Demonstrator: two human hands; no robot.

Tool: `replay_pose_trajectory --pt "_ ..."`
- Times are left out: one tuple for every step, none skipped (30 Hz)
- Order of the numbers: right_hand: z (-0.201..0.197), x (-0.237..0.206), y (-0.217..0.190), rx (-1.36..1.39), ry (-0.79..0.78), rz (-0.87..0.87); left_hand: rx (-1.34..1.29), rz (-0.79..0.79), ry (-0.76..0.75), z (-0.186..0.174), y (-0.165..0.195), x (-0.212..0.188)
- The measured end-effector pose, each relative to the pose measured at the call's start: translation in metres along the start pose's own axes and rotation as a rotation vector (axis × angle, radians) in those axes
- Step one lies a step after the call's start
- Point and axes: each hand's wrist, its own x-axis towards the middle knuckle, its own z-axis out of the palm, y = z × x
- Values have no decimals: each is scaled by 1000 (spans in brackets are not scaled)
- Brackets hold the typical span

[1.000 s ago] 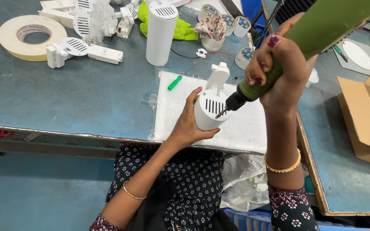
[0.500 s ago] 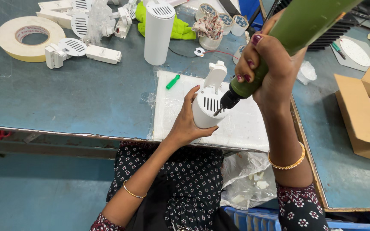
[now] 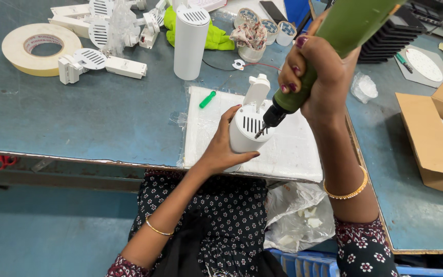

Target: The person assembles white cylindrical plastic housings by inserting screws and using a green electric screwdriver to fasten them. She retrieves parts from a blue crate, aligns the components, and secures them on a workbench.

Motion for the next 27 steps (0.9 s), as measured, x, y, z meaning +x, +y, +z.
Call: replay_pose_trajectory --pt "-1 1 -1 0 -3 -2 -177 -106 12 -5 -3 4" --pt "-1 2 -1 8 -2 -5 -353 -210 22 -13 -7 12" --pt "-2 1 -1 16 3 -6 -528 -317 30 -20 -10 21" --pt "-2 1 -1 24 8 -6 -536 -76 58 -27 -12 33" --pt "-3 0 -1 28 15 -3 -542 163 85 -33 -13 46" --pt "-3 0 -1 33 21 3 -529 90 94 -35 -13 65" --pt "-3 -1 -1 34 21 -1 -516 18 103 -35 -13 86" --pt "-3 -2 -1 36 20 -5 -537 -3 8 -33 -12 106" --pt "-3 -2 -1 38 19 -9 -556 -25 -88 -29 -11 123" --pt "-3 -2 -1 33 17 -17 -547 -61 -159 -23 -9 137" --pt "-3 -2 -1 27 17 -27 -538 -95 -231 -16 -8 148" --pt "-3 -2 -1 22 19 -31 -528 -129 -304 -11 -7 155" --pt "-3 -2 -1 18 22 -35 -615 -136 -331 -7 -7 157" --pt "-2 -2 -1 16 28 -34 -703 -143 -358 -3 -7 159" --pt "-2 -2 -1 13 35 -32 -791 -150 -386 -1 -8 160" --pt "-1 -3 -1 13 40 -34 -809 -140 -373 2 -8 161" --pt "-1 -3 0 14 46 -34 -828 -133 -360 4 -9 161" --pt "0 -4 0 16 51 -33 -845 -126 -345 5 -10 161" --pt "0 -4 0 18 45 -35 -849 -141 -332 6 -10 162" --pt "1 -5 1 21 39 -36 -853 -158 -318 8 -10 162" --pt "1 -5 1 25 33 -37 -856 -175 -304 9 -9 163" --pt "1 -5 0 22 26 -39 -863 -182 -298 9 -9 164" --pt "0 -5 0 18 19 -42 -870 -189 -293 9 -8 164" --pt "0 -5 -1 14 12 -46 -877 -195 -289 10 -8 164" --pt "-1 -4 -1 9 19 -46 -873 -201 -280 11 -6 163" --pt "-2 -4 -2 5 25 -47 -870 -206 -271 11 -5 163" --pt "-2 -4 -2 0 31 -47 -866 -212 -262 11 -4 162"
